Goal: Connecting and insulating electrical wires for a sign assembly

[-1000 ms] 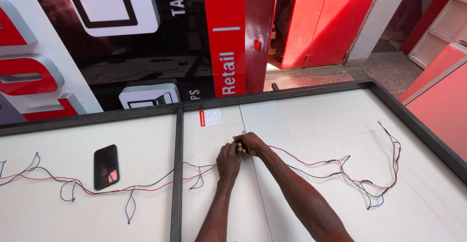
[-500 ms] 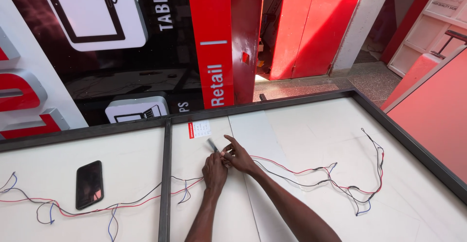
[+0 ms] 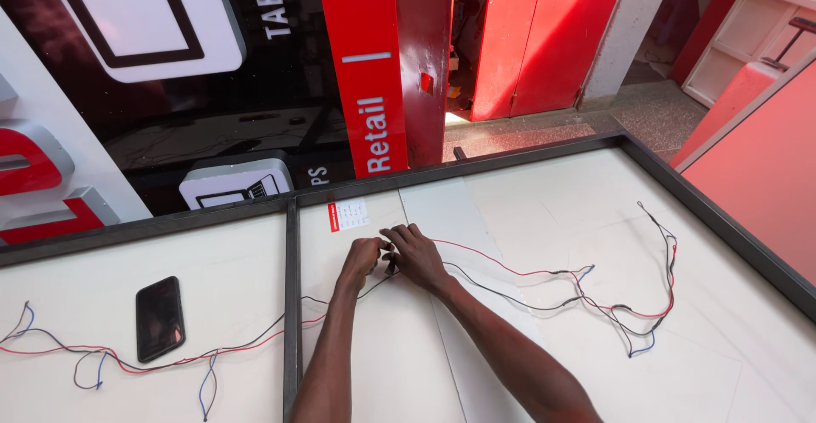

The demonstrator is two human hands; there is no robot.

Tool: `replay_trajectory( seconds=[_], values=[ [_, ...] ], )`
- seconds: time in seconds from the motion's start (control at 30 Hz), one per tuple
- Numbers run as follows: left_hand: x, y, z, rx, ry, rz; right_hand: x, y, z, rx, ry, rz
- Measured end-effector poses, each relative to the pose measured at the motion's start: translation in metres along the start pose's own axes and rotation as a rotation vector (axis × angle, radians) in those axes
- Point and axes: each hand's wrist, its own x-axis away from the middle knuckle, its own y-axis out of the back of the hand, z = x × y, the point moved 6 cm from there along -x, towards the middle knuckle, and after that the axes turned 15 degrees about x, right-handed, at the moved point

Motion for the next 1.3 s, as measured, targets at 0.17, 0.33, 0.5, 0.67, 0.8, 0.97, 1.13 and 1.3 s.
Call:
replay_trajectory(
  seconds=[0.17,0.33,0.5,0.67,0.8,0.97,1.13,1.3],
  values=[
    [-0.041,0.018,0.051,0.023,-0.004,0.073,0.02,0.026,0.006,-0.192,0.017,-0.13],
    [-0.008,0.009,0.049,0.032,-0.014,0.072,0.02,0.026,-0.009,-0.275,-0.056,-0.129],
    [0.048,-0.013,0.021,-0.448,-0.454,0.035,-0.001,-0.002,-0.032,-0.395,-0.305,0.338],
    [0.06,-0.023,0.029,-0.628,-0.591,0.015,-0.007,-0.02,-0.041,-0.491,-0.398,0.556],
    [0.069,-0.022,0.029,-0.735,-0.681,-0.184,-0.004,-0.042,-0.044,-0.449,-0.459,0.592],
    [0.049,-0.025,0.048,-0.85,-0.739,-0.187,-0.008,-0.018,-0.032,-0.411,-0.513,0.621],
    [0.037,-0.014,0.031,-0.769,-0.556,-0.164,0.0,-0.022,-0.037,-0.539,-0.517,0.544],
    [0.009,-0.007,0.035,-0.633,-0.077,0.073,0.012,-0.043,-0.053,-0.837,-0.554,0.499]
  ],
)
